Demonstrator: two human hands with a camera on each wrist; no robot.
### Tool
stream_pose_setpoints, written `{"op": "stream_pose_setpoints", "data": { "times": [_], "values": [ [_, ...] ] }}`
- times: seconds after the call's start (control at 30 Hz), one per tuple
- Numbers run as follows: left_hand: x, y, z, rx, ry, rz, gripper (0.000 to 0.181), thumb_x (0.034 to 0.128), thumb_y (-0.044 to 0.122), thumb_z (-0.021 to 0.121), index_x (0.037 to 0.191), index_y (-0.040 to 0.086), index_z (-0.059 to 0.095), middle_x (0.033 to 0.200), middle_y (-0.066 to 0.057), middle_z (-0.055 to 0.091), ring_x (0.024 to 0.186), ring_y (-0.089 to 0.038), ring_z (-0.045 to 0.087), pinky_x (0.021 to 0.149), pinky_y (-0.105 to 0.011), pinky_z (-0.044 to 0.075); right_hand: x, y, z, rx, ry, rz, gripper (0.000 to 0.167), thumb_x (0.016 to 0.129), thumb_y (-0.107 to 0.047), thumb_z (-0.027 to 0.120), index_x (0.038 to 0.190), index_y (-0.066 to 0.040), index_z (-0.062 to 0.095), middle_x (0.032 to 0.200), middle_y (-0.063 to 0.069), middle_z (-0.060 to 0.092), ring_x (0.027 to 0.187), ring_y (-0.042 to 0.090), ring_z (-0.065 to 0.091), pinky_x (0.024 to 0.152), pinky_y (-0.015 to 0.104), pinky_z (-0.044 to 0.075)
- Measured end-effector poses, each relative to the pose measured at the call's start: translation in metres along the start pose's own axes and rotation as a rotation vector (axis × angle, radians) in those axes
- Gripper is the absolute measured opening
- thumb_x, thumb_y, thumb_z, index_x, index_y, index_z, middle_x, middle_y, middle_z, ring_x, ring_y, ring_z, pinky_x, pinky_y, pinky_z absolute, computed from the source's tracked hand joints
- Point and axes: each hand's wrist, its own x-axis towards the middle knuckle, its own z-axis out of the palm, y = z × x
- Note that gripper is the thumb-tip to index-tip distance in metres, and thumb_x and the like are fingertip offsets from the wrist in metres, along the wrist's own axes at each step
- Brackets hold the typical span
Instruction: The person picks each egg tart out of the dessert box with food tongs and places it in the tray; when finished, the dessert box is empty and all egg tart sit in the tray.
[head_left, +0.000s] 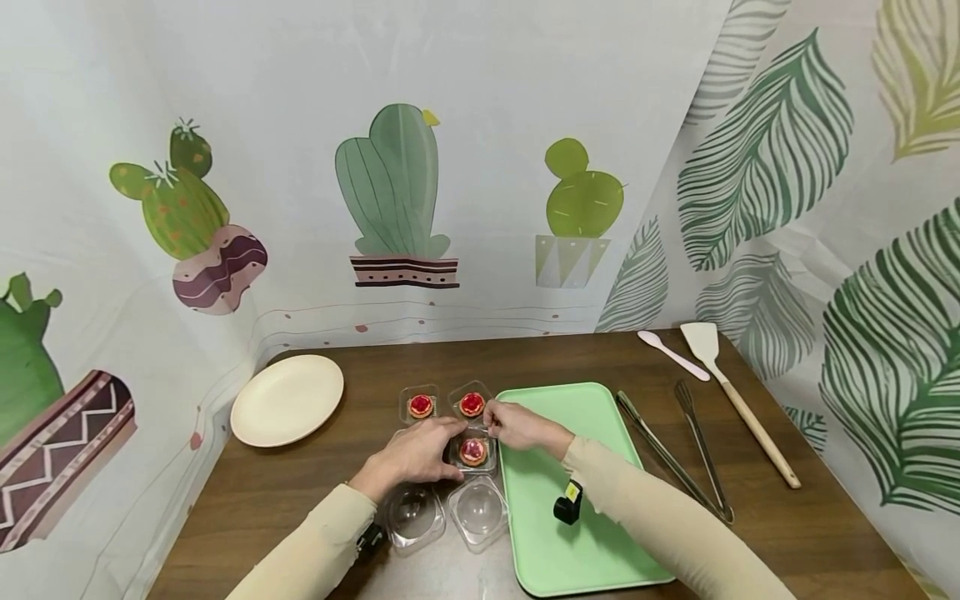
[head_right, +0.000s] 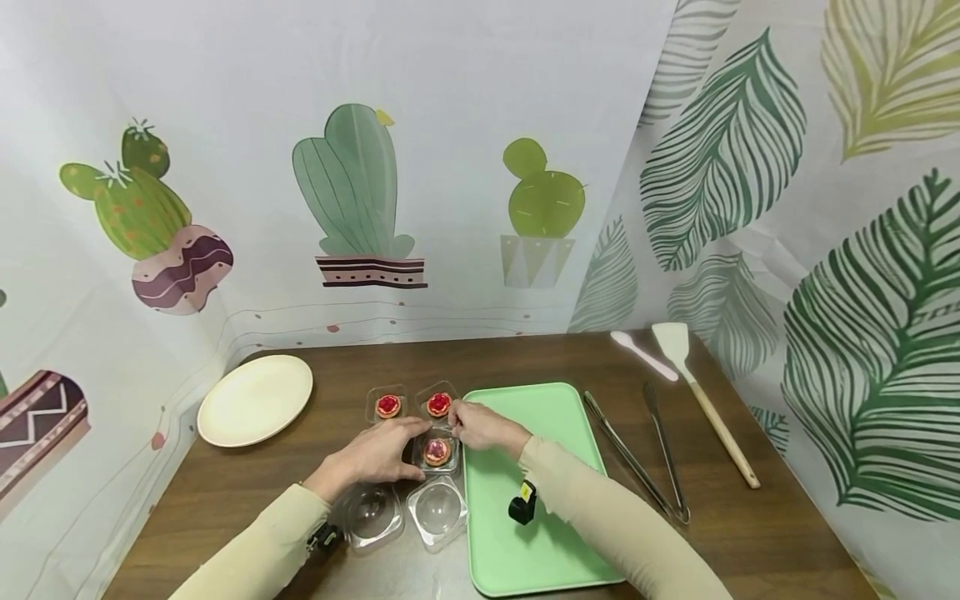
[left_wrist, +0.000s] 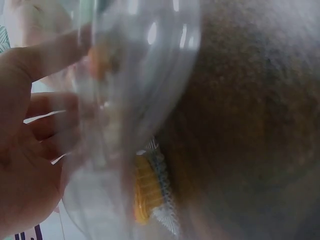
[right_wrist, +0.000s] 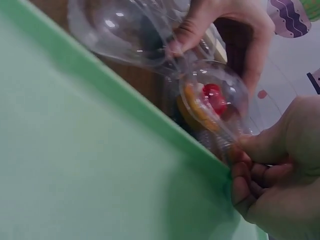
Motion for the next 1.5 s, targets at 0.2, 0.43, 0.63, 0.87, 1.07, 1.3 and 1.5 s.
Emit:
{"op": "stream_pose_setpoints", "data": {
  "times": [0.2, 0.43, 0.63, 0.87, 1.07, 1.3, 1.5],
  "values": [
    [0.000, 0.001, -0.001, 0.010, -0.009, 0.009, 0.081, 0.0717, 0.049, 0.082, 0.139, 0.013, 0.054, 0.139, -0.007, 0.056, 0.125, -0.025, 0.056, 0.099, -0.043, 0.050, 0.006, -0.001, -0.007, 0.067, -0.085, 0.077, 0.007, 0.090, -0.002, 0.060, 0.088, -0.008, 0.058, 0.083, 0.001, 0.055, 0.075, 0.015, 0.051, 0.065, 0.026, 0.044],
    [0.000, 0.003, -0.003, 0.022, -0.012, 0.013, 0.082, 0.0713, 0.049, 0.082, 0.139, 0.013, 0.054, 0.139, -0.007, 0.056, 0.124, -0.026, 0.056, 0.099, -0.043, 0.050, 0.007, -0.003, -0.013, 0.144, -0.121, 0.102, 0.007, 0.088, 0.002, 0.059, 0.085, -0.004, 0.059, 0.077, 0.002, 0.053, 0.067, 0.014, 0.047, 0.057, 0.024, 0.041],
    [0.000, 0.004, -0.004, 0.026, -0.013, 0.014, 0.081, 0.0709, 0.048, 0.082, 0.139, 0.013, 0.055, 0.138, -0.007, 0.057, 0.122, -0.027, 0.058, 0.097, -0.043, 0.051, 0.009, -0.001, -0.015, 0.174, -0.146, 0.097, 0.009, 0.086, 0.004, 0.059, 0.082, -0.003, 0.059, 0.073, -0.001, 0.049, 0.064, 0.012, 0.044, 0.054, 0.021, 0.036],
    [0.001, 0.003, -0.003, 0.030, -0.019, 0.014, 0.082, 0.0709, 0.048, 0.083, 0.139, 0.012, 0.055, 0.139, -0.008, 0.056, 0.121, -0.027, 0.058, 0.098, -0.042, 0.051, 0.011, 0.002, -0.014, 0.214, -0.146, 0.088, 0.009, 0.087, 0.004, 0.058, 0.082, -0.003, 0.061, 0.072, -0.003, 0.049, 0.064, 0.011, 0.044, 0.055, 0.020, 0.036],
    [0.000, 0.003, -0.003, 0.022, -0.018, 0.003, 0.084, 0.0707, 0.047, 0.083, 0.140, 0.011, 0.053, 0.140, -0.010, 0.055, 0.124, -0.028, 0.056, 0.101, -0.043, 0.049, 0.011, 0.008, -0.014, 0.322, -0.150, 0.097, 0.010, 0.091, -0.003, 0.060, 0.088, -0.001, 0.069, 0.080, 0.002, 0.062, 0.072, 0.013, 0.050, 0.063, 0.023, 0.041],
    [-0.002, 0.004, -0.003, 0.020, -0.004, 0.007, 0.083, 0.0713, 0.047, 0.083, 0.140, 0.011, 0.053, 0.139, -0.009, 0.056, 0.124, -0.028, 0.056, 0.099, -0.044, 0.050, 0.008, 0.012, -0.013, 0.390, -0.135, 0.127, 0.012, 0.092, -0.009, 0.064, 0.094, -0.001, 0.072, 0.090, 0.004, 0.068, 0.081, 0.014, 0.056, 0.073, 0.028, 0.047],
    [-0.004, 0.003, -0.003, 0.024, 0.011, 0.004, 0.082, 0.0722, 0.047, 0.083, 0.139, 0.011, 0.052, 0.138, -0.008, 0.056, 0.125, -0.026, 0.055, 0.100, -0.043, 0.050, 0.007, 0.016, -0.009, 0.426, -0.061, 0.142, 0.014, 0.089, -0.015, 0.069, 0.095, -0.003, 0.073, 0.090, 0.003, 0.068, 0.081, 0.013, 0.058, 0.073, 0.030, 0.050]
  ]
}}
